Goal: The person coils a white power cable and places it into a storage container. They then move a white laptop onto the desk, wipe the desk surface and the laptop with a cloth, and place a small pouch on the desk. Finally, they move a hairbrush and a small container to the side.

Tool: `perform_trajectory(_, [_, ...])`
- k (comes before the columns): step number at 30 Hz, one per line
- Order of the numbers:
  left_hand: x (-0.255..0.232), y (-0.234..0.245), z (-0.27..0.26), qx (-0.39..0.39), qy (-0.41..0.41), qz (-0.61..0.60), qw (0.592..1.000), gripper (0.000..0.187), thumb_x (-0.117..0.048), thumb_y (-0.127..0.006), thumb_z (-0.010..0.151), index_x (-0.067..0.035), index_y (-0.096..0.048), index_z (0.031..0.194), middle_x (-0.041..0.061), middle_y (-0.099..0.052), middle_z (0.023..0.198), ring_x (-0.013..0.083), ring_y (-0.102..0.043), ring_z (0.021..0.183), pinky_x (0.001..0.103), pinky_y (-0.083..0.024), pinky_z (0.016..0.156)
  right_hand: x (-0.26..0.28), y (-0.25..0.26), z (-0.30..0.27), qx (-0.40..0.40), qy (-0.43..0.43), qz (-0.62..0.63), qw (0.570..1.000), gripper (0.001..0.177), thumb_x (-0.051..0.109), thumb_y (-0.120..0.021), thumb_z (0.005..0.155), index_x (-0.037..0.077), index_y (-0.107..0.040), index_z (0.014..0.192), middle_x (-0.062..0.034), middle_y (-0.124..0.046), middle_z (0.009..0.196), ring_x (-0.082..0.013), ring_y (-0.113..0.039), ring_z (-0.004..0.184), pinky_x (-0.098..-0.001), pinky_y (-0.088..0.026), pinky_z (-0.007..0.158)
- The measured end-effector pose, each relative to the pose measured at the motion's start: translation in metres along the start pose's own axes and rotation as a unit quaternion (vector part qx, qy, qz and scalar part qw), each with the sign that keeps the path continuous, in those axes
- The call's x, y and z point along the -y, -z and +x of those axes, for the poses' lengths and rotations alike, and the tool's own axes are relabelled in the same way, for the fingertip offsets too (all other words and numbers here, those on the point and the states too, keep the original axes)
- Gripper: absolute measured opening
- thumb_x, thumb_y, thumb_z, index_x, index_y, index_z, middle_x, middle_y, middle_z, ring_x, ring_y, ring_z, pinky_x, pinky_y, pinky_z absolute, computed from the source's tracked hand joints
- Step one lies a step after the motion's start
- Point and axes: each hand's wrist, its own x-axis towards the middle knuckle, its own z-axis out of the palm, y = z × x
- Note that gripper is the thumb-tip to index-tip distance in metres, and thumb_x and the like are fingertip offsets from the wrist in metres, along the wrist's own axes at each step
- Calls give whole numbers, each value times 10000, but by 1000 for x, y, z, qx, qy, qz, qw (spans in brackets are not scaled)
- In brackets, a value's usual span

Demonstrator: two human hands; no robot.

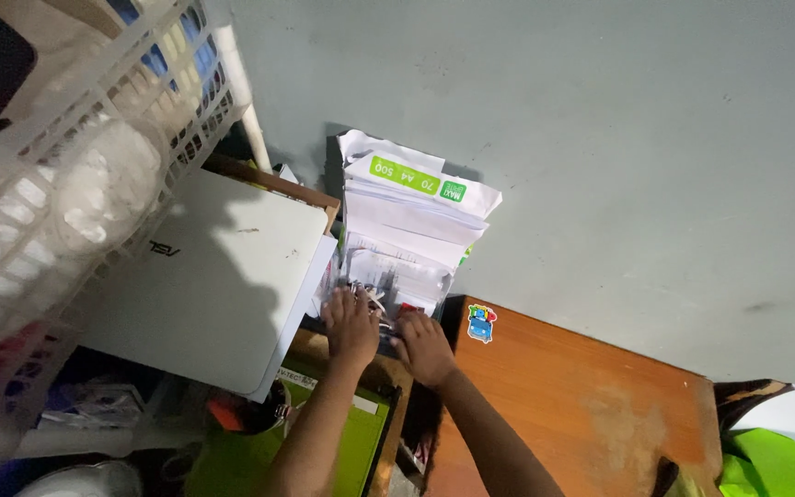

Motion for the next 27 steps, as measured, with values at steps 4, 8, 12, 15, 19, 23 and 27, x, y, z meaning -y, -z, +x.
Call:
perform_trajectory(4, [18,-54,21,4,6,15,1000,591,-583,-367,1058,-79,-501,1335,166,-508,1428,362,-424,1417,572,-278,1146,7,7,-8,-53,20,-34,998,417,467,-451,1080,139,-574,1306,-102,-557,1328,-345,-491,1335,-495,-390,1072])
perform_trajectory(8, [16,-54,15,-41,-10,31,999,607,-608,-399,1031,-97,-505,1340,172,-502,1438,375,-413,1408,591,-319,1097,13,18,-14,-24,-4,-16,1000,462,472,-564,992,185,-560,1354,-91,-504,1439,-340,-496,1345,-501,-407,1072])
perform_trajectory(12, [-1,-14,-5,-31,-26,31,999,631,-519,-448,1062,-105,-366,1531,214,-126,1693,405,-151,1554,602,-165,1215,10,24,-15,26,4,-33,999,610,347,-720,840,187,-516,1392,-82,-486,1314,-353,-522,1321,-480,-420,1106])
perform_trajectory(15, [1,-32,-9,-118,-40,21,992,658,-525,-541,994,-134,-420,1509,209,-102,1711,418,-96,1574,677,-131,1190,2,18,-26,52,13,3,999,897,306,-774,828,112,-339,1588,-195,-447,1492,-413,-378,1460,-530,-309,1190])
perform_trajectory(19, [-9,7,-24,12,-22,25,999,763,-572,-283,1041,-167,-64,1650,238,263,1654,476,190,1522,701,73,1168,6,39,-41,25,6,65,998,809,216,-721,841,111,-342,1548,-153,-396,1586,-391,-287,1512,-599,-282,1168])
perform_trajectory(23, [-33,34,-42,62,12,27,998,789,-571,-353,1052,-243,29,1659,197,269,1679,442,211,1540,709,-12,1173,-5,61,-54,21,-16,94,995,669,237,-692,901,131,-418,1502,-206,-361,1555,-433,-363,1440,-536,-381,1127])
perform_trajectory(27, [-54,41,-57,69,15,26,997,810,-557,-362,1050,-186,14,1663,169,302,1675,419,241,1538,719,-11,1169,-20,73,-67,44,-57,101,992,679,230,-723,867,238,-460,1493,-176,-360,1567,-424,-462,1350,-536,-460,1046])
